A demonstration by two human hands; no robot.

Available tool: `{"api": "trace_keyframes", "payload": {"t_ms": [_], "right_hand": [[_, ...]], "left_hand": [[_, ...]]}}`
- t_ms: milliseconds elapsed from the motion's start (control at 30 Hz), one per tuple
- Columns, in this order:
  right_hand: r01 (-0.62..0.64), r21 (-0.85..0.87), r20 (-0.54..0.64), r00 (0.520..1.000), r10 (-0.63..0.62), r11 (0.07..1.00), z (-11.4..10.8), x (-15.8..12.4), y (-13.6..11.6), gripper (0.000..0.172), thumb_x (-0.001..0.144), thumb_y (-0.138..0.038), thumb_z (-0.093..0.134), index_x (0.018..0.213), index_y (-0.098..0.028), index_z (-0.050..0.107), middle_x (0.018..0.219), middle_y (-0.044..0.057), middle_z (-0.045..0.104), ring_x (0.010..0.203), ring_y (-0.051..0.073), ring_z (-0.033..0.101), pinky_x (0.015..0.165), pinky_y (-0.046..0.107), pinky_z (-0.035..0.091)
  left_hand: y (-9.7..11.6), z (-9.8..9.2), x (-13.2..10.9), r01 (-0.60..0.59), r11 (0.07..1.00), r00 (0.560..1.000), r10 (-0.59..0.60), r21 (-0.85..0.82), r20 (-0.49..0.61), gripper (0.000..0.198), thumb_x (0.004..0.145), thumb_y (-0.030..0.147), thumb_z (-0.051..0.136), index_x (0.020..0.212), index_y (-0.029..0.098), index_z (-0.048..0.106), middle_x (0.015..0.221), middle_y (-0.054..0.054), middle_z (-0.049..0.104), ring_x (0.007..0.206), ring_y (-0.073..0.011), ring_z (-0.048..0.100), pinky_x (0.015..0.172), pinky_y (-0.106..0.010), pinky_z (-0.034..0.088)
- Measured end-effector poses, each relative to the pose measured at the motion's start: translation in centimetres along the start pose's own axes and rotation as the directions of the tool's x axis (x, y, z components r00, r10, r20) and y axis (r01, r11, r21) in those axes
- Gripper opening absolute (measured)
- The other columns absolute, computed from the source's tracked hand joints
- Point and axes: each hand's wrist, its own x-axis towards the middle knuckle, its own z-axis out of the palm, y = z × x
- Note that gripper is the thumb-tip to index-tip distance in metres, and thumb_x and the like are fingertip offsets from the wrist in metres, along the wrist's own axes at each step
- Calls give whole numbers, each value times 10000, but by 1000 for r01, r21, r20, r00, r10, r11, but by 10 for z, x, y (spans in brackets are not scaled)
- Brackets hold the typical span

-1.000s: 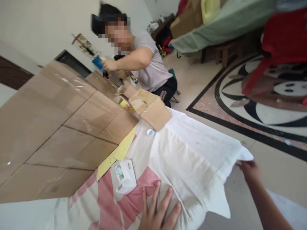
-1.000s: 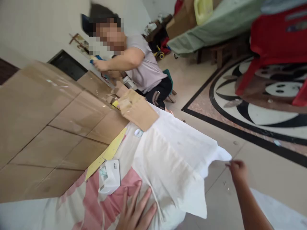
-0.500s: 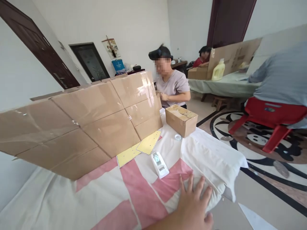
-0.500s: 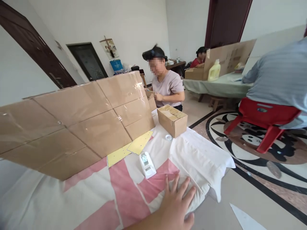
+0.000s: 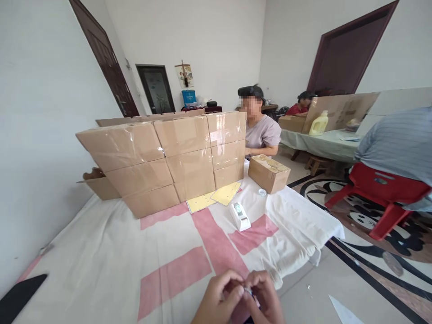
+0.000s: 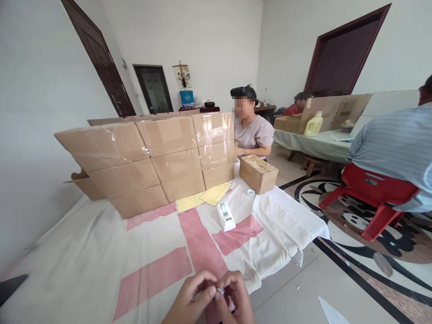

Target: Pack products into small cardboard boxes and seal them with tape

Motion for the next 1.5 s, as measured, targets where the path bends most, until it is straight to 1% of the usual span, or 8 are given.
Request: {"api": "trace_keyframes", "payload": {"t_ms": [133, 267, 533, 767, 1033, 1267, 1400, 1500], "right_hand": [[-65, 20, 168, 984, 60, 998, 20, 4, 6, 403, 877, -604, 721, 888, -233, 567, 830, -6, 521, 715, 129, 501, 671, 255, 418], [-132, 29, 287, 951, 118, 991, 21, 3, 13, 476, 848, -666, 720, 896, -225, 548, 818, -9, 531, 677, 119, 479, 645, 262, 375], [-83, 66, 237, 969, 65, 994, 9, -4, 31, 416, 846, -609, 752, 887, -228, 590, 821, -4, 520, 722, 138, 476, 681, 266, 399], [-62, 0, 459, 887, 55, 998, -8, 4, 36, 280, 918, -471, 712, 885, -224, 584, 839, 1, 521, 745, 144, 494, 694, 268, 419], [27, -105, 516, 856, 31, 994, -16, 6, 37, 264, 978, -474, 613, 901, -226, 573, 825, 2, 488, 716, 143, 465, 649, 262, 398], [96, -134, 496, 868, -17, 986, -6, -3, 30, 307, 991, -509, 573, 896, -218, 588, 804, 7, 510, 684, 138, 467, 623, 257, 396], [77, -141, 417, 909, -11, 987, 3, -2, 20, 292, 983, -482, 603, 868, -213, 601, 813, 24, 542, 712, 153, 507, 642, 268, 427], [11, -136, 303, 953, 31, 991, 7, 2, 15, 302, 962, -507, 632, 861, -224, 599, 829, 36, 544, 747, 174, 528, 639, 272, 439]], "left_hand": [[-18, -20, -20, 0, 999, 994, 5, 51, -109, 474, 963, 630, 525, 841, 191, 654, 806, -55, 685, 794, -196, 617, 761, -285, 461], [-27, -26, -32, 12, 999, 996, -8, 44, -91, 497, 991, 649, 458, 824, 198, 583, 793, -47, 648, 781, -186, 589, 755, -281, 448], [-32, -16, -45, -21, 942, 999, 28, 336, -19, 428, 1029, 570, 387, 869, 215, 566, 876, -51, 689, 795, -187, 591, 735, -279, 426], [-19, -12, -43, -84, 854, 994, 111, 513, -22, 345, 1028, 424, 374, 768, 219, 469, 754, -18, 633, 698, -166, 564, 674, -266, 397], [-23, -12, -46, -95, 776, 989, 145, 624, -29, 197, 867, 256, 420, 691, 211, 344, 654, 5, 523, 634, -147, 490, 637, -265, 351], [-4, -18, -58, -10, 728, 993, 90, 685, -80, 145, 756, 179, 448, 665, 206, 337, 649, -1, 532, 670, -163, 519, 676, -290, 335], [0, -45, -75, 102, 635, 991, 6, 766, -137, 141, 761, 186, 448, 661, 210, 351, 664, -10, 558, 695, -182, 536, 690, -312, 311], [-3, -106, -88, 347, 578, 926, -88, 738, -366, 175, 813, 241, 440, 654, 215, 372, 678, -7, 563, 693, -185, 545, 676, -304, 308]]}}
